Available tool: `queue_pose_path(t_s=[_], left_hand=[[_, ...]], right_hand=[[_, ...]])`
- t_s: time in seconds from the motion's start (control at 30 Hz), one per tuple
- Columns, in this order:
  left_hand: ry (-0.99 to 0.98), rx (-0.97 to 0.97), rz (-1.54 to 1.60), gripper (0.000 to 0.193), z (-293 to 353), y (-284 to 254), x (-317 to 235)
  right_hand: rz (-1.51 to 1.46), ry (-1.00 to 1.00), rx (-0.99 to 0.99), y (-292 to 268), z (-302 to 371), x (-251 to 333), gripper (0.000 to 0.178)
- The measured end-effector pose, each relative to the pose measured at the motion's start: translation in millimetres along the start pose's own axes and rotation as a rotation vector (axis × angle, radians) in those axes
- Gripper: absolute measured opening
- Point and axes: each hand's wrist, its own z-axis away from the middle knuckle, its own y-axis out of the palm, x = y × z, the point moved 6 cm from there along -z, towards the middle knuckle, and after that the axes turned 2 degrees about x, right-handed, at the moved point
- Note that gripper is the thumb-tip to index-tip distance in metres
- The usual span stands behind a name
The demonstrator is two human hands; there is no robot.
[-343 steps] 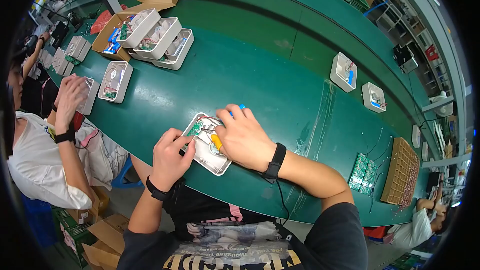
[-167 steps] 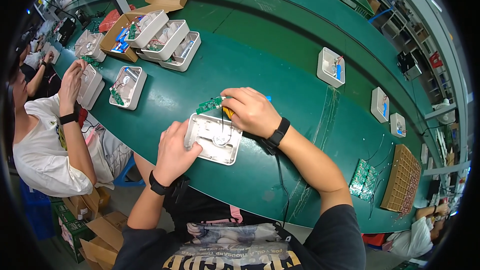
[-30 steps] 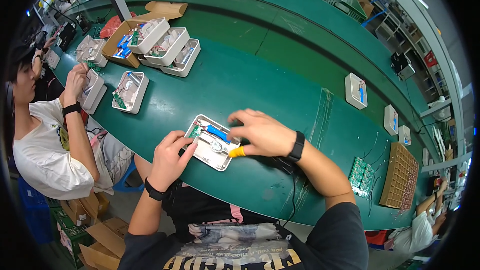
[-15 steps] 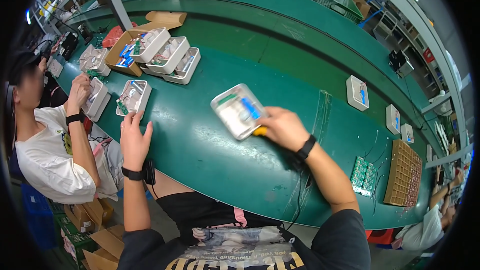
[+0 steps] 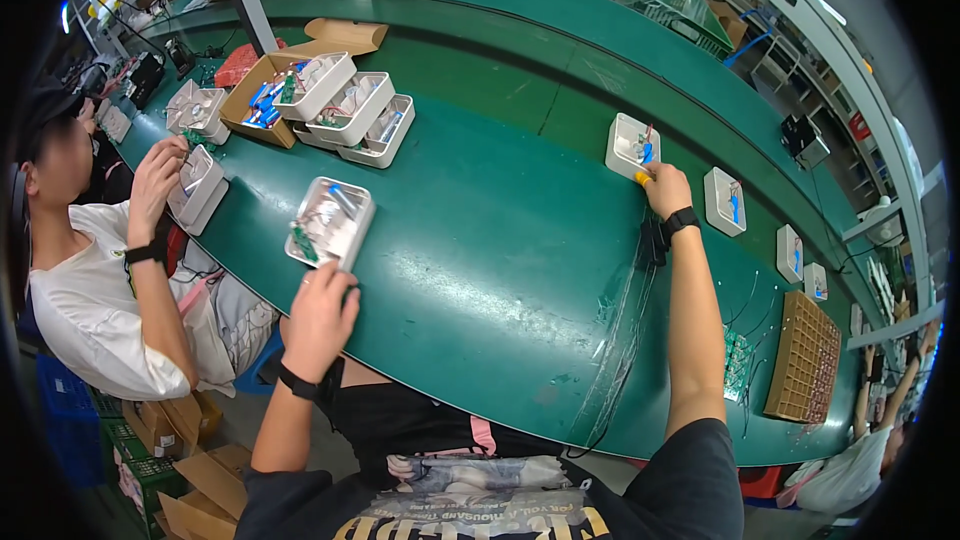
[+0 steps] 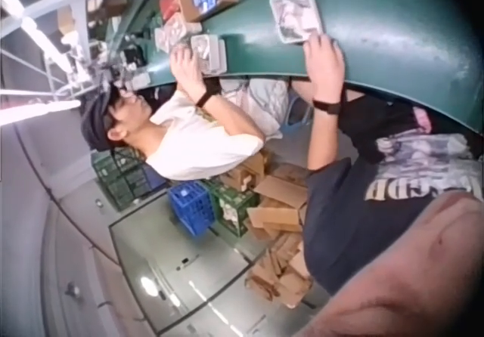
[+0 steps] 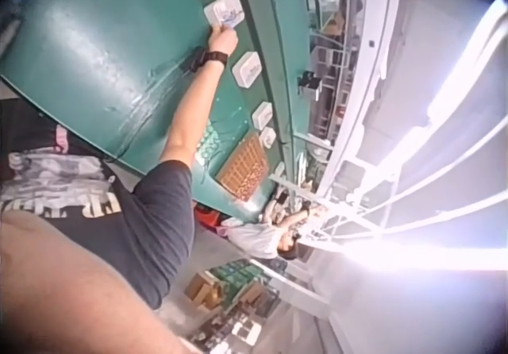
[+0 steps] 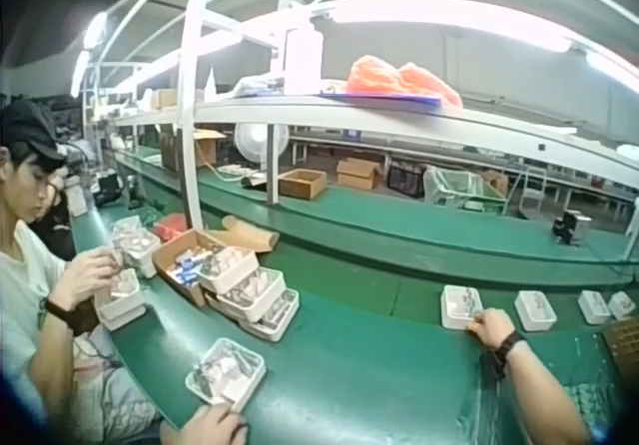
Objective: Assembling small electronic components onto a white base unit at a factory production station.
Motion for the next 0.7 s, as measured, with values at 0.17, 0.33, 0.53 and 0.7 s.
queue_pose_path(t_s=[0.17,0.33,0.53,0.7], left_hand=[[0.124,0.078,0.125,0.020,16,6,-59],[0.144,-0.045,0.220,0.024,20,-1,-63],[-0.048,-0.175,0.065,0.027,-24,-6,-44],[-0.192,-0.169,0.199,0.027,-22,14,-23]], right_hand=[[0.266,0.037,-0.216,-13,25,26,0.027],[-0.247,-0.516,-0.113,-25,93,173,0.024],[-0.475,-0.556,0.276,20,155,279,0.032],[-0.487,-0.685,0.105,31,161,293,0.034]])
